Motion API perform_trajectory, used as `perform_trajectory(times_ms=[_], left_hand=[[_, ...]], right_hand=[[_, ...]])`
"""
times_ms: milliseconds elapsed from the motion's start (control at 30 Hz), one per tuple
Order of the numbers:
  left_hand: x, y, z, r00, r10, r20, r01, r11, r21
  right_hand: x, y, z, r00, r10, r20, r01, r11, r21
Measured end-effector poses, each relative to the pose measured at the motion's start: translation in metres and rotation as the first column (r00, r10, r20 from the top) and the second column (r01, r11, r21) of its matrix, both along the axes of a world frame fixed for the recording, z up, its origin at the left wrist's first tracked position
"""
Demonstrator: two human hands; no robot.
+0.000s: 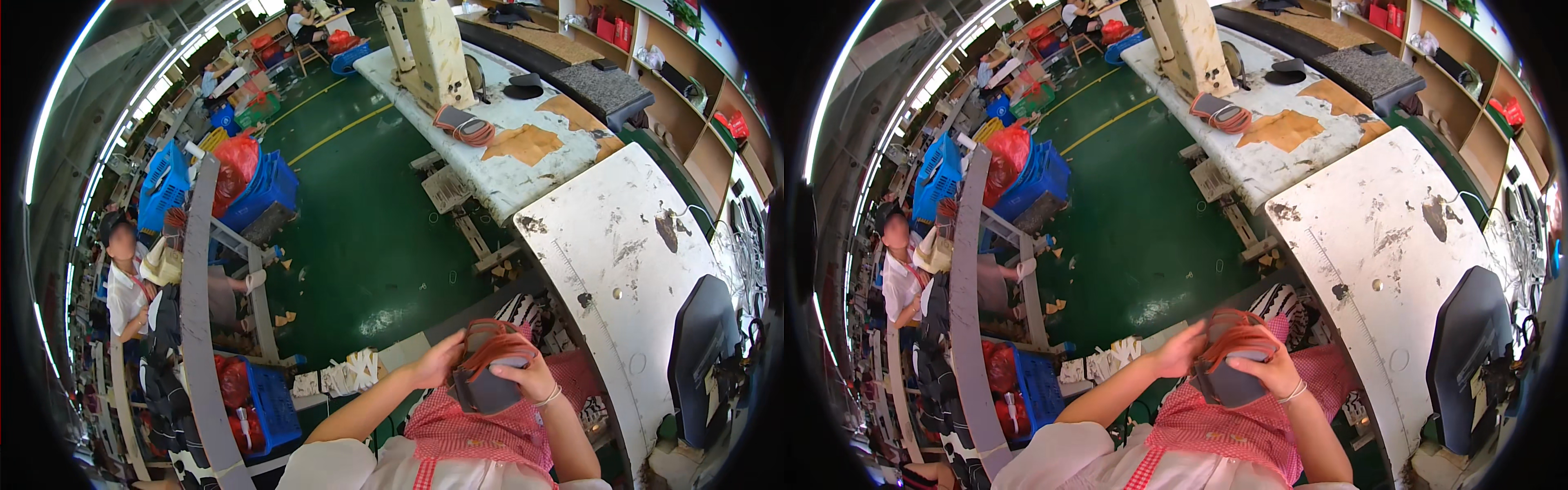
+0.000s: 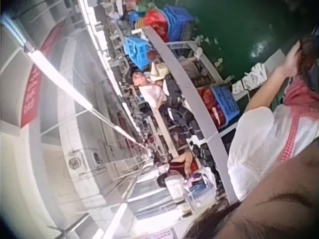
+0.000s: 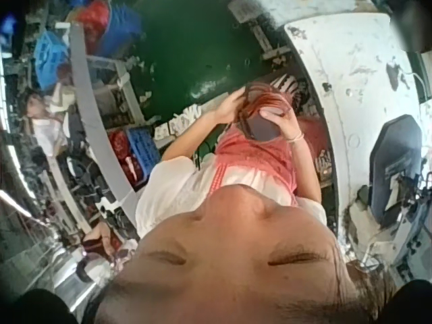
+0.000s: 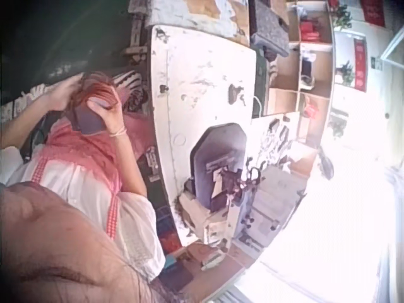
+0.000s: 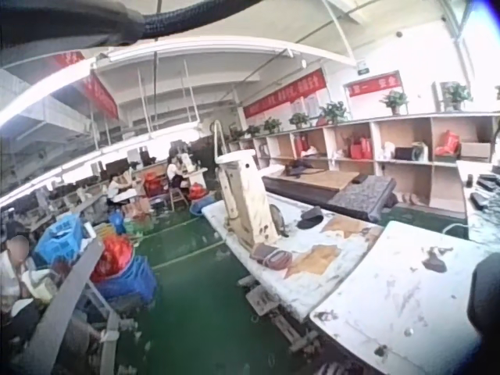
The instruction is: The person removes rubber bands from bundles of shoe upper components and then feeds the pieces one by one through a stitching machine to sew along their edges.
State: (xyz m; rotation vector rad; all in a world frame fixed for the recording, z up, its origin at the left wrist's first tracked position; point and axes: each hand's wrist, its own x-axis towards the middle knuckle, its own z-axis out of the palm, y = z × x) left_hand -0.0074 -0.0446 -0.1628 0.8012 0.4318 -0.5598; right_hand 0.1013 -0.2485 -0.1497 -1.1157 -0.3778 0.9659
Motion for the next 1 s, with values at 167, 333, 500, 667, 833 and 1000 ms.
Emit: perform_trajectory(times_ms=[167, 333, 500, 667, 833, 1000], left_hand=[[-0.038, -0.026, -0.032, 0.958, -0.125, 0.259, 0.037, 0.947, 0.318], [-0.041, -0.025, -0.022, 0.959, -0.185, 0.213, 0.141, 0.969, 0.204], [-0.021, -0.042, -0.042, 0.873, -0.374, 0.314, 0.243, 0.890, 0.386], [-0.036, -0.045, -0.035, 0.847, -0.326, 0.420, 0.127, 0.891, 0.436], [-0.027, -0.037, -0.048, 0.820, -0.391, 0.418, 0.109, 0.823, 0.557], [0.018, -0.018, 0.013, 0.646, -0.402, 0.649, -0.567, 0.317, 0.760]], right_hand=[[-0.057, -0.003, -0.035, 0.989, -0.126, 0.081, 0.135, 0.984, -0.114], [-0.046, -0.030, -0.010, 0.989, -0.140, -0.051, 0.139, 0.990, -0.018], [-0.035, -0.025, -0.009, 0.997, 0.054, 0.063, -0.047, 0.992, -0.119], [-0.026, -0.031, -0.014, 0.955, 0.249, 0.164, -0.199, 0.942, -0.271], [-0.009, -0.024, -0.053, 0.950, 0.253, 0.183, -0.201, 0.944, -0.260], [-0.003, 0.012, -0.072, 0.814, 0.174, 0.554, 0.035, 0.938, -0.345]])
